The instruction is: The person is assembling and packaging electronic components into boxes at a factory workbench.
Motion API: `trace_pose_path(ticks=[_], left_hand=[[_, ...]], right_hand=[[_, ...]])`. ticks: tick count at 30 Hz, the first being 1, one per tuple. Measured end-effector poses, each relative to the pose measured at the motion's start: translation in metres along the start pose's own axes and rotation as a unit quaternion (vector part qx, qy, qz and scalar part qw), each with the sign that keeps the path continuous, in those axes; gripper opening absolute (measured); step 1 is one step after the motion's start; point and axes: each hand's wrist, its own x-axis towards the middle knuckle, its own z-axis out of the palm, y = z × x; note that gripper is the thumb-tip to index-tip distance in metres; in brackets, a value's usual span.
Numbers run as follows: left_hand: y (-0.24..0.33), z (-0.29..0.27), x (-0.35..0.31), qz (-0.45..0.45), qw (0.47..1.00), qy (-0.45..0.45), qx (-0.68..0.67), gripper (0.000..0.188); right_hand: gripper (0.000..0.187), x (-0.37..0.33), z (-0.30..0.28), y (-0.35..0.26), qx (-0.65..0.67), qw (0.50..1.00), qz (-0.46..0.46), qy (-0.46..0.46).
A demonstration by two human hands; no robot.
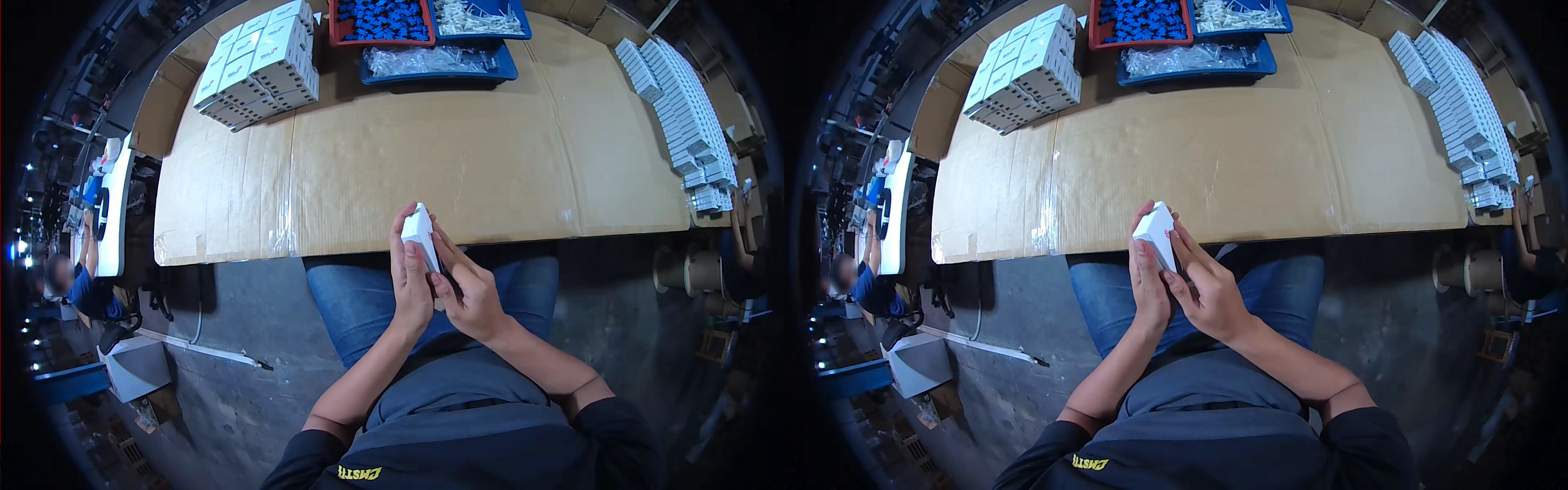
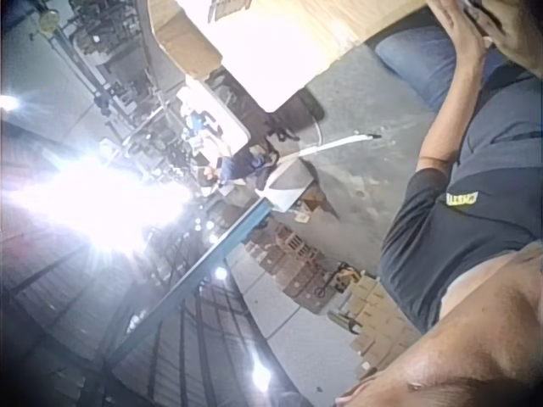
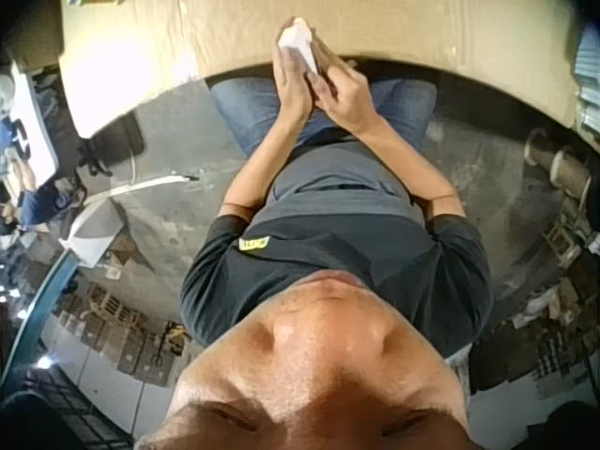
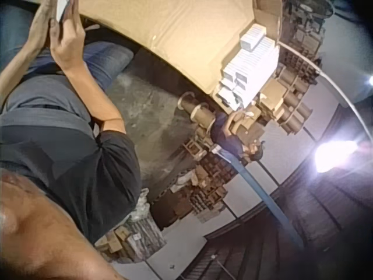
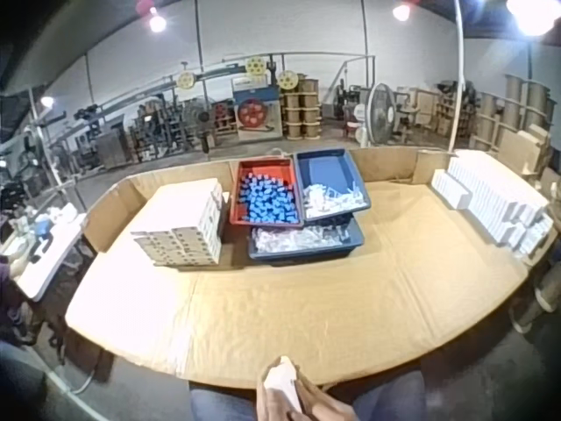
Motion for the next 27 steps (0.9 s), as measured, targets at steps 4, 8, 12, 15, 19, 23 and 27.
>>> trace_pose_path(ticks=[4, 8, 12, 15, 19, 23, 27], left_hand=[[0.009, 0.009, -0.003, 0.002, 1.000, 0.002, -0.011, 0.072], [0.005, 0.009, -0.006, 0.002, 1.000, 0.003, -0.014, 0.076], [0.004, 0.007, -0.008, 0.008, 1.000, 0.005, -0.028, 0.079], [0.004, 0.004, -0.004, 0.030, 1.000, 0.008, -0.005, 0.079], [0.010, 0.001, -0.001, 0.042, 0.999, 0.018, -0.022, 0.081], [0.012, 0.004, -0.010, 0.024, 0.998, -0.011, -0.062, 0.084], [0.001, 0.004, -0.016, 0.078, 0.994, -0.063, -0.051, 0.084]], right_hand=[[0.051, -0.002, 0.001, 0.006, -0.074, 0.995, -0.069, 0.010], [0.050, -0.005, 0.001, 0.008, -0.102, 0.991, -0.086, 0.011], [0.050, -0.006, 0.004, 0.008, -0.074, 0.994, -0.078, 0.008], [0.049, -0.002, 0.003, 0.005, -0.005, 0.998, -0.058, 0.008], [0.047, 0.003, -0.001, 0.022, 0.154, 0.988, 0.000, -0.011], [0.046, 0.001, 0.007, 0.038, 0.484, 0.821, 0.300, 0.048], [0.046, -0.014, 0.005, 0.058, 0.598, 0.714, 0.360, -0.062]])
